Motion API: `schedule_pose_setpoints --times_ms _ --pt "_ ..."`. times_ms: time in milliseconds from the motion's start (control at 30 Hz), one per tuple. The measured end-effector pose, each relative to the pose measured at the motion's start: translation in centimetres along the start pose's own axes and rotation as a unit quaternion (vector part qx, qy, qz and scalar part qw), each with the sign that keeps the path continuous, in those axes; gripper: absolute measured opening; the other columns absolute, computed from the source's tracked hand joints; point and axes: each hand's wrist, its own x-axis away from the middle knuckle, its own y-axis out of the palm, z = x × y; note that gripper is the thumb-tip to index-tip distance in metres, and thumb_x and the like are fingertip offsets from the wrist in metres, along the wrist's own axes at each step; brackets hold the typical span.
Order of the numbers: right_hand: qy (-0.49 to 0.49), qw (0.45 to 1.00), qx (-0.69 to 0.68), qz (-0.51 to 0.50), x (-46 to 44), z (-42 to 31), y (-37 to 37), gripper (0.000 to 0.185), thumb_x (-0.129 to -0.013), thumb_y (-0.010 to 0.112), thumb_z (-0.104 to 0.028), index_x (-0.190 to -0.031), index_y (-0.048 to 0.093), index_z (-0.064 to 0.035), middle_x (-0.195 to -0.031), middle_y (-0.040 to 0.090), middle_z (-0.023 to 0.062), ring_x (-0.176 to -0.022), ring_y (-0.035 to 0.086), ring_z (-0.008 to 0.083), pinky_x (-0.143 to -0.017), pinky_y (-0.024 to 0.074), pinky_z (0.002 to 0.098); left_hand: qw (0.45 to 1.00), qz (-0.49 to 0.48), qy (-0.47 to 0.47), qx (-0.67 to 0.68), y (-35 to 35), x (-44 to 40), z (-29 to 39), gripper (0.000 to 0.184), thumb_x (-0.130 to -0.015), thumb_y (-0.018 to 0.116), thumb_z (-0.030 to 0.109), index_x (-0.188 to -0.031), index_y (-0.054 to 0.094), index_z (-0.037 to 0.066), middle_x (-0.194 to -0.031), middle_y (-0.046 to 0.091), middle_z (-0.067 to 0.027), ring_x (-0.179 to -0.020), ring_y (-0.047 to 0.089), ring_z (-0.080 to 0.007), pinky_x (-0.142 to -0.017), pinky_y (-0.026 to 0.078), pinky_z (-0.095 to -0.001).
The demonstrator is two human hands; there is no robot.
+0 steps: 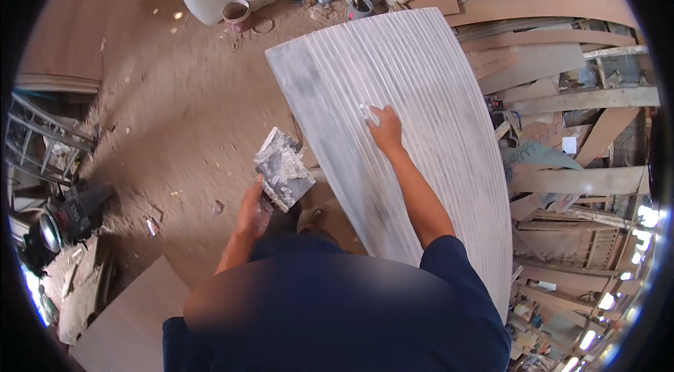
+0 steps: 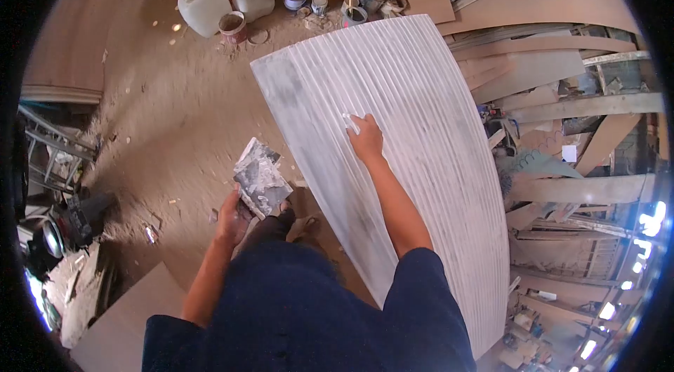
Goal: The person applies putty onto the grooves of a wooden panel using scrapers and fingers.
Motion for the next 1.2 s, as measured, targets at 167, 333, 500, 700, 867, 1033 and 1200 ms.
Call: schedule_pose_setpoints --times_ms 167,333,500,700,867,1033,1200 --pt "0.061 0.997 0.029 0.04 -2.5 -0.5 2.7 0.031 -0.077 0.07 -0.023 -0.106 0.069 -0.0112 -0.098 0.056 0.0118 -0.093 0.059 0.0321 -0.081 0.0487 0.0434 0.999 -0.025 0.008 -0.026 2.3 -2.2 3.3 0.046 -0.1 0.043 0.038 -0.128 0.049 0.002 -0.122 0.06 -0.0102 -0.11 0.059 -0.0228 -0.096 0.046 -0.0405" --pt "0.076 0.992 -0.003 0.097 -2.2 0.1 3.9 0.027 -0.076 0.072 -0.021 -0.1 0.07 -0.0093 -0.09 0.06 0.0131 -0.083 0.06 0.0299 -0.074 0.048 0.0405 0.999 -0.011 -0.02 -0.025 2.4 -4.5 3.8 0.043 -0.101 0.043 0.034 -0.123 0.049 -0.003 -0.116 0.06 -0.013 -0.103 0.061 -0.0255 -0.091 0.048 -0.0399" --pt "0.2 0.913 -0.356 0.009 4.6 -7.1 0.5 0.022 -0.077 0.074 -0.011 -0.097 0.07 -0.0035 -0.076 0.059 0.0099 -0.064 0.054 0.0153 -0.057 0.0428 0.0306 0.989 -0.093 -0.093 -0.073 5.4 -5.9 4.1 0.049 -0.101 0.04 0.038 -0.129 0.046 -0.002 -0.126 0.057 -0.0137 -0.114 0.056 -0.0238 -0.099 0.044 -0.038" --pt "0.029 0.968 -0.212 0.128 13.9 -13.7 2.0 0.027 -0.078 0.071 -0.01 -0.103 0.068 -0.0041 -0.078 0.055 0.0126 -0.069 0.056 0.0256 -0.061 0.0453 0.0357 0.985 -0.118 -0.103 -0.068 7.2 -6.7 2.3 0.052 -0.102 0.035 0.04 -0.136 0.04 0.002 -0.133 0.052 -0.0116 -0.12 0.052 -0.0226 -0.101 0.042 -0.0401" --pt "-0.005 0.988 -0.092 0.124 18.2 -14.8 0.8 0.04 -0.079 0.07 -0.021 -0.115 0.062 -0.0048 -0.097 0.052 0.0155 -0.086 0.055 0.0323 -0.069 0.0483 0.0418 0.98 -0.151 -0.113 -0.065 7.6 -5.6 1.0 0.048 -0.102 0.037 0.039 -0.135 0.042 0.005 -0.13 0.054 -0.0102 -0.116 0.055 -0.0227 -0.097 0.045 -0.0401" --pt "0.021 0.994 -0.048 0.1 22.4 -15.8 0.1 0.045 -0.079 0.07 -0.028 -0.117 0.061 -0.0056 -0.102 0.051 0.0175 -0.091 0.054 0.0334 -0.073 0.0492 0.0425 0.979 -0.158 -0.103 -0.082 7.4 -2.2 -0.3 0.046 -0.102 0.039 0.039 -0.131 0.045 0.004 -0.128 0.056 -0.0108 -0.114 0.056 -0.0232 -0.095 0.047 -0.0407" --pt "-0.003 0.981 -0.006 0.193 31.1 -16.4 0.8 0.042 -0.078 0.07 -0.03 -0.113 0.064 -0.0061 -0.097 0.052 0.0156 -0.089 0.054 0.0329 -0.073 0.0491 0.0419 0.976 -0.188 -0.082 -0.073 3.9 3.9 -4.2 0.045 -0.101 0.041 0.038 -0.128 0.047 0.003 -0.125 0.057 -0.0116 -0.111 0.058 -0.023 -0.09 0.049 -0.0391"
